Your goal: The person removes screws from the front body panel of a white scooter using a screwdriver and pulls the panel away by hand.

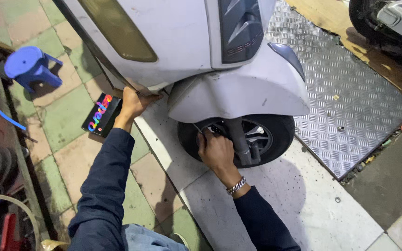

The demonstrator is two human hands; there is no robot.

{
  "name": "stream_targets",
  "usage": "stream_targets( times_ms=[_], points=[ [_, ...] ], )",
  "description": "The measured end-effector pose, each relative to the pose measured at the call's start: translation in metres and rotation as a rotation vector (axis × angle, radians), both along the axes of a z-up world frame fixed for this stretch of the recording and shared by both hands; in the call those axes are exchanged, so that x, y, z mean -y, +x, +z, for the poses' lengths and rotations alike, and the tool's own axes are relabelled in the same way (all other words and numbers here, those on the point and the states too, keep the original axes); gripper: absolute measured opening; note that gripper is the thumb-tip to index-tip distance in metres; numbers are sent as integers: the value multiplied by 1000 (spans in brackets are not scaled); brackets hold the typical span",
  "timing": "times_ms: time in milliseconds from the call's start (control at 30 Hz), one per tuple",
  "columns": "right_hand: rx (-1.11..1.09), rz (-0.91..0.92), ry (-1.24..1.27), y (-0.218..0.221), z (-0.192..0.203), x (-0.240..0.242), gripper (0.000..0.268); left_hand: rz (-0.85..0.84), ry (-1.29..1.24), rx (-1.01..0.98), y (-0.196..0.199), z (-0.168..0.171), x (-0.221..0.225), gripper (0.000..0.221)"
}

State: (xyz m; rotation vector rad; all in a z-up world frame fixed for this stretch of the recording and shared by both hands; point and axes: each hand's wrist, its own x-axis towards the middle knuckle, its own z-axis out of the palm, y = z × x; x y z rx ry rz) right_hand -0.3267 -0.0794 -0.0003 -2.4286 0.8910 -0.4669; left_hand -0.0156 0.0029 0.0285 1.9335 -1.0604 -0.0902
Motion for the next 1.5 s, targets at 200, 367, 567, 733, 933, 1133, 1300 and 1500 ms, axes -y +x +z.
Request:
stream_targets(
  times_ms=[200, 367, 567, 733, 933, 1133, 1300, 1500],
  points=[
    [-43, -6, 247, -4, -21, -25, 48, -75, 20, 20, 3, 0, -9, 67],
    [-79, 126, 402, -66, 31, -61, 39, -94, -131, -65, -16, 5, -12, 58],
    [20, 55, 354, -108, 87, -74, 40, -76, -283, 94, -33, 14, -19, 78],
    [225, 28, 513, -102, 109, -71, 40, 58, -386, 62, -71, 10, -21, 87],
    [387, 35, 578, -108, 111, -77, 35, 377, -443, 44, -130, 7, -39, 48],
    [515, 1, 641, -80, 88, -82, 45, -252, -121, -318, -175, 39, -26, 28],
    [868, 163, 1074, -32, 66, -81, 48, -181, -141, -580, -153, 30, 3, 41],
    [1046, 114, 1191, 12, 66, -86, 49, -73, -239, -638, -138, 22, 19, 52]
  ],
)
